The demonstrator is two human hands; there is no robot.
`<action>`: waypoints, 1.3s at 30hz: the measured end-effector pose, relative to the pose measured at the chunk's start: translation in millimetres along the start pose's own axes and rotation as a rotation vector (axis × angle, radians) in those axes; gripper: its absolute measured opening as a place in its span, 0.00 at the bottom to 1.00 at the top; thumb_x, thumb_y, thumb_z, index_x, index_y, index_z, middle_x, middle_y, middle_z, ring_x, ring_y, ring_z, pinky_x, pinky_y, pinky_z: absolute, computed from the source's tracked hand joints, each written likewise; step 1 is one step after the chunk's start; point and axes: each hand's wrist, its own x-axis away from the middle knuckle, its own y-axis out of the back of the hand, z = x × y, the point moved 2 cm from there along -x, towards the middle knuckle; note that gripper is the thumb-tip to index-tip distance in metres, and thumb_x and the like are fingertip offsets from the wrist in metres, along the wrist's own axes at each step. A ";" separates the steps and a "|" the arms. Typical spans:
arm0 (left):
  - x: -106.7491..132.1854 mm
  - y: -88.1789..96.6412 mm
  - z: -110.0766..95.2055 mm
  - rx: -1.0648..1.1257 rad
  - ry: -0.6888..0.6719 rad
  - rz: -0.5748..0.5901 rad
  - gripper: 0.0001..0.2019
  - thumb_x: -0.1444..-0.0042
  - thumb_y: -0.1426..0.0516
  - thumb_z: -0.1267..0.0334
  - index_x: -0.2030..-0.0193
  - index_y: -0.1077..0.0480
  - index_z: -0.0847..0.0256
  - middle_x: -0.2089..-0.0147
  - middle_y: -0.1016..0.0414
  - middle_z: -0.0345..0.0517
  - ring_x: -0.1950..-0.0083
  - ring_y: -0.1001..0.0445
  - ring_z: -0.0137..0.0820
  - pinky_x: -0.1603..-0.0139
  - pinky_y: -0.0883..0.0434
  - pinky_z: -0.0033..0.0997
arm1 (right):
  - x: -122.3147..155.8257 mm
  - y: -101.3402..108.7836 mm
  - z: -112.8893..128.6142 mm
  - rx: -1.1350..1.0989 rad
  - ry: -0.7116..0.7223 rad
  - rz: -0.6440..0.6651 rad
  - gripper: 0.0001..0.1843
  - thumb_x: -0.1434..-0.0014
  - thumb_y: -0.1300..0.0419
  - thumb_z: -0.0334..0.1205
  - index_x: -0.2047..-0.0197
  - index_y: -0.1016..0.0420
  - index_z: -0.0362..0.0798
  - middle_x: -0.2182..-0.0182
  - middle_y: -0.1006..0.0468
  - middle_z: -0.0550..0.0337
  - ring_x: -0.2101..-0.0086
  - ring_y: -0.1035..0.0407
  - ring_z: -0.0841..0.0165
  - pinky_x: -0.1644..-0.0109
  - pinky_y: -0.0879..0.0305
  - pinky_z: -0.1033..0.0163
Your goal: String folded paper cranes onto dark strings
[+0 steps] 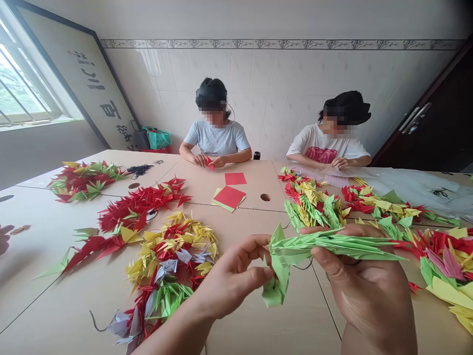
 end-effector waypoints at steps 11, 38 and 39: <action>-4.9 -0.3 5.8 0.008 0.076 -0.043 0.21 0.54 0.31 0.62 0.51 0.27 0.56 0.55 0.30 0.45 0.59 0.32 0.29 0.60 0.34 0.27 | 0.6 -3.9 -1.2 0.006 -0.034 0.013 0.15 0.45 0.32 0.31 0.59 0.30 0.57 0.64 0.15 0.63 0.68 0.20 0.63 0.68 0.23 0.62; -0.5 9.8 -7.9 -0.198 0.029 -0.054 0.16 0.43 0.39 0.50 0.66 0.31 0.63 0.73 0.33 0.39 0.75 0.35 0.23 0.75 0.37 0.22 | 1.7 1.3 9.9 0.078 -0.015 0.015 0.15 0.46 0.32 0.31 0.60 0.30 0.58 0.64 0.15 0.64 0.62 0.19 0.62 0.64 0.21 0.63; 0.0 10.1 -9.1 -0.223 0.026 -0.051 0.16 0.44 0.39 0.50 0.66 0.31 0.63 0.72 0.32 0.39 0.74 0.34 0.23 0.74 0.36 0.22 | 2.3 0.6 10.8 0.087 -0.029 0.046 0.14 0.46 0.32 0.31 0.61 0.30 0.57 0.64 0.15 0.64 0.62 0.19 0.63 0.64 0.21 0.65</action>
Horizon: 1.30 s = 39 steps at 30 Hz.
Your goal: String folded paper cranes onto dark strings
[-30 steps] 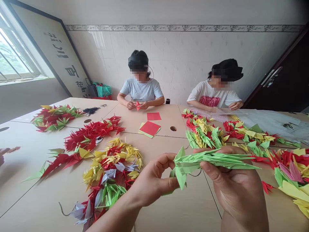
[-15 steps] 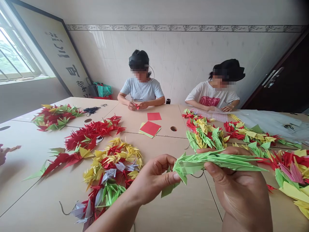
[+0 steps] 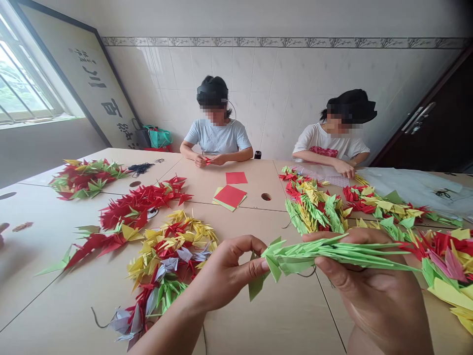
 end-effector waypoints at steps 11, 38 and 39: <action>3.6 5.7 -9.1 -0.128 0.011 0.006 0.17 0.45 0.38 0.49 0.66 0.27 0.64 0.70 0.26 0.46 0.68 0.29 0.30 0.65 0.32 0.28 | 0.2 -5.7 1.2 0.053 -0.053 -0.012 0.13 0.47 0.31 0.35 0.63 0.30 0.57 0.65 0.15 0.62 0.66 0.20 0.63 0.65 0.21 0.64; 0.7 -1.6 -5.1 -0.294 -0.096 -0.200 0.12 0.45 0.38 0.53 0.66 0.22 0.60 0.71 0.28 0.40 0.65 0.32 0.30 0.57 0.35 0.28 | 2.6 -26.1 -17.1 -0.081 -0.285 -0.001 0.14 0.48 0.30 0.38 0.60 0.29 0.54 0.68 0.20 0.64 0.68 0.24 0.67 0.63 0.24 0.64; 1.0 -1.8 -4.1 -0.279 -0.075 -0.187 0.12 0.45 0.37 0.53 0.65 0.23 0.61 0.72 0.29 0.40 0.67 0.34 0.28 0.63 0.36 0.26 | 2.4 -24.8 -17.8 -0.066 -0.293 0.002 0.14 0.48 0.30 0.38 0.61 0.29 0.53 0.69 0.21 0.64 0.68 0.25 0.68 0.64 0.25 0.65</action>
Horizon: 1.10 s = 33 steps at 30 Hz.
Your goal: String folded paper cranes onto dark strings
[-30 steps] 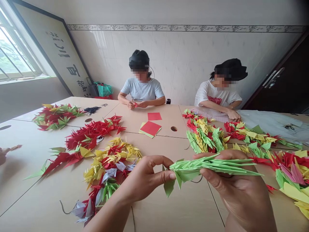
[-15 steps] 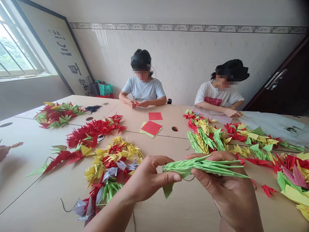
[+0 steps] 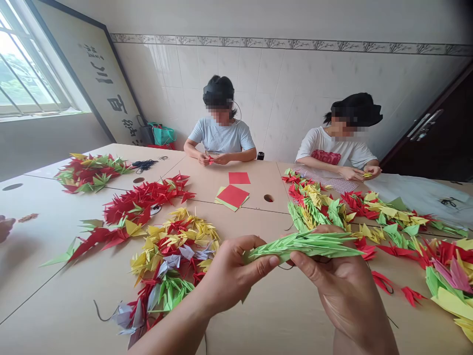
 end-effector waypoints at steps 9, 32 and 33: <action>0.2 -0.5 -5.2 0.041 0.039 0.049 0.16 0.43 0.40 0.50 0.63 0.25 0.63 0.73 0.35 0.38 0.72 0.41 0.24 0.72 0.42 0.23 | -5.1 13.0 -3.8 -0.010 0.055 0.129 0.12 0.37 0.40 0.48 0.56 0.20 0.53 0.56 0.20 0.52 0.60 0.23 0.59 0.62 0.21 0.56; 3.8 -5.0 -6.9 -0.171 -0.103 0.136 0.11 0.37 0.45 0.54 0.64 0.35 0.61 0.74 0.39 0.33 0.72 0.41 0.22 0.72 0.43 0.22 | -1.6 2.3 1.8 0.357 0.000 0.314 0.14 0.38 0.42 0.51 0.69 0.28 0.51 0.72 0.29 0.63 0.70 0.34 0.69 0.66 0.33 0.66; 3.9 -4.9 -7.0 -0.155 -0.105 0.130 0.12 0.37 0.46 0.54 0.65 0.35 0.60 0.74 0.39 0.33 0.73 0.41 0.22 0.72 0.43 0.22 | -1.6 3.2 1.5 0.343 0.009 0.319 0.14 0.37 0.42 0.52 0.68 0.28 0.51 0.72 0.29 0.62 0.71 0.33 0.69 0.66 0.32 0.67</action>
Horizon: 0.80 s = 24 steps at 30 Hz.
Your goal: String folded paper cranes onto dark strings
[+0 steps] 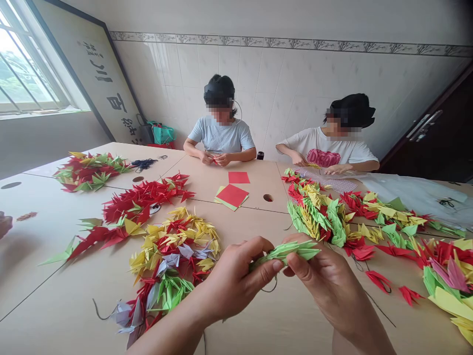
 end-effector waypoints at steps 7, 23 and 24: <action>0.6 0.8 1.3 0.097 0.041 0.004 0.14 0.37 0.46 0.51 0.65 0.36 0.60 0.74 0.41 0.33 0.74 0.44 0.22 0.75 0.44 0.21 | 1.2 10.4 -1.3 -0.061 -0.042 -0.234 0.14 0.36 0.43 0.52 0.64 0.25 0.52 0.75 0.26 0.63 0.76 0.31 0.72 0.72 0.29 0.70; 1.2 0.9 -7.3 -0.020 0.021 0.092 0.14 0.36 0.46 0.54 0.69 0.39 0.60 0.75 0.33 0.34 0.74 0.39 0.21 0.74 0.43 0.20 | 2.2 1.2 5.4 0.011 0.017 -0.444 0.10 0.42 0.36 0.48 0.64 0.17 0.54 0.78 0.29 0.63 0.78 0.36 0.72 0.74 0.30 0.69; 1.1 1.4 -7.5 -0.027 0.025 0.104 0.14 0.37 0.46 0.54 0.69 0.39 0.60 0.75 0.33 0.34 0.74 0.39 0.21 0.74 0.43 0.20 | 2.1 3.1 4.7 0.029 0.047 -0.444 0.09 0.42 0.36 0.48 0.64 0.17 0.54 0.78 0.29 0.63 0.78 0.36 0.72 0.74 0.30 0.69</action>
